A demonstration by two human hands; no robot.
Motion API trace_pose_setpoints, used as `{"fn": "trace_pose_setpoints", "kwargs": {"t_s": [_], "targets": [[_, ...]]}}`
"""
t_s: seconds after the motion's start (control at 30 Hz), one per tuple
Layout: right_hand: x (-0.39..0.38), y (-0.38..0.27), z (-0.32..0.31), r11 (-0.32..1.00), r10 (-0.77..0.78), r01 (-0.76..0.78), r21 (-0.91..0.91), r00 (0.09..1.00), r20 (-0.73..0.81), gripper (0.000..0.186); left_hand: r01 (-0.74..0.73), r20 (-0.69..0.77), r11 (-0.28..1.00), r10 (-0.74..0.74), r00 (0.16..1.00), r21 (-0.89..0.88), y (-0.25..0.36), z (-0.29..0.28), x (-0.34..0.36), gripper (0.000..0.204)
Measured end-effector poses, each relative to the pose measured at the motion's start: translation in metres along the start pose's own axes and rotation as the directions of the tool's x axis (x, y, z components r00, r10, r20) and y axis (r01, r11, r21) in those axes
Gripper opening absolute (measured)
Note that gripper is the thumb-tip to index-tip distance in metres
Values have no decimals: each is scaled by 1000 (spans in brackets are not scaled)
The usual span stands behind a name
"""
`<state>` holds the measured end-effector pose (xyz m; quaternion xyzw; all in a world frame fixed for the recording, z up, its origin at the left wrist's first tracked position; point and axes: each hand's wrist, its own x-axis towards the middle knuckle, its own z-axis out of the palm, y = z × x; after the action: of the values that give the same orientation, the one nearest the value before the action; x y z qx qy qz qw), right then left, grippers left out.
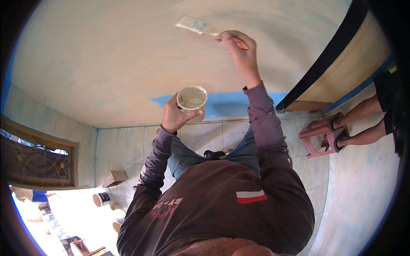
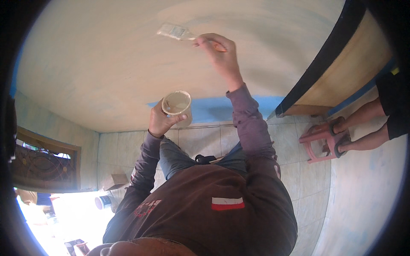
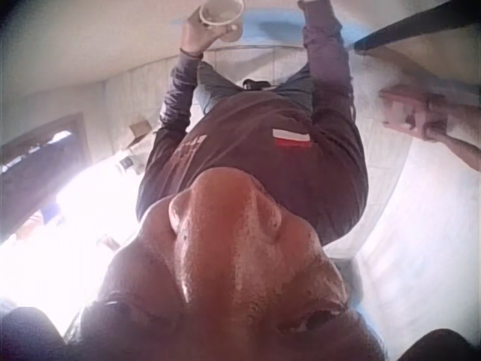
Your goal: The person paints a ceiling with a paintbrush, repeatedly dipping the brush into a small container of paint and applying it to the ceiling surface. The ceiling is partially painted blue, and the person continues to cover more area with each stroke.
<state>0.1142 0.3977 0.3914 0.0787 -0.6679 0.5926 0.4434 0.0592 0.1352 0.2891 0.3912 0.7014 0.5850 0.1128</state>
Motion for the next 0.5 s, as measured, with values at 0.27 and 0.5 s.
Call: {"fn": "trace_pose_setpoints", "kwargs": {"t_s": [0.27, 0.5], "targets": [[24, 36, -2, 982, -48, 63, -176, 995, 90, 20, 79, 11, 997, -78, 997, -27, -4, -2, 0, 79], [36, 13, -90, 926, -73, 52, -375, 996, -44, 20, 41, -8, 997, -42, 999, -69, -4, 0, 2, 79]]}}
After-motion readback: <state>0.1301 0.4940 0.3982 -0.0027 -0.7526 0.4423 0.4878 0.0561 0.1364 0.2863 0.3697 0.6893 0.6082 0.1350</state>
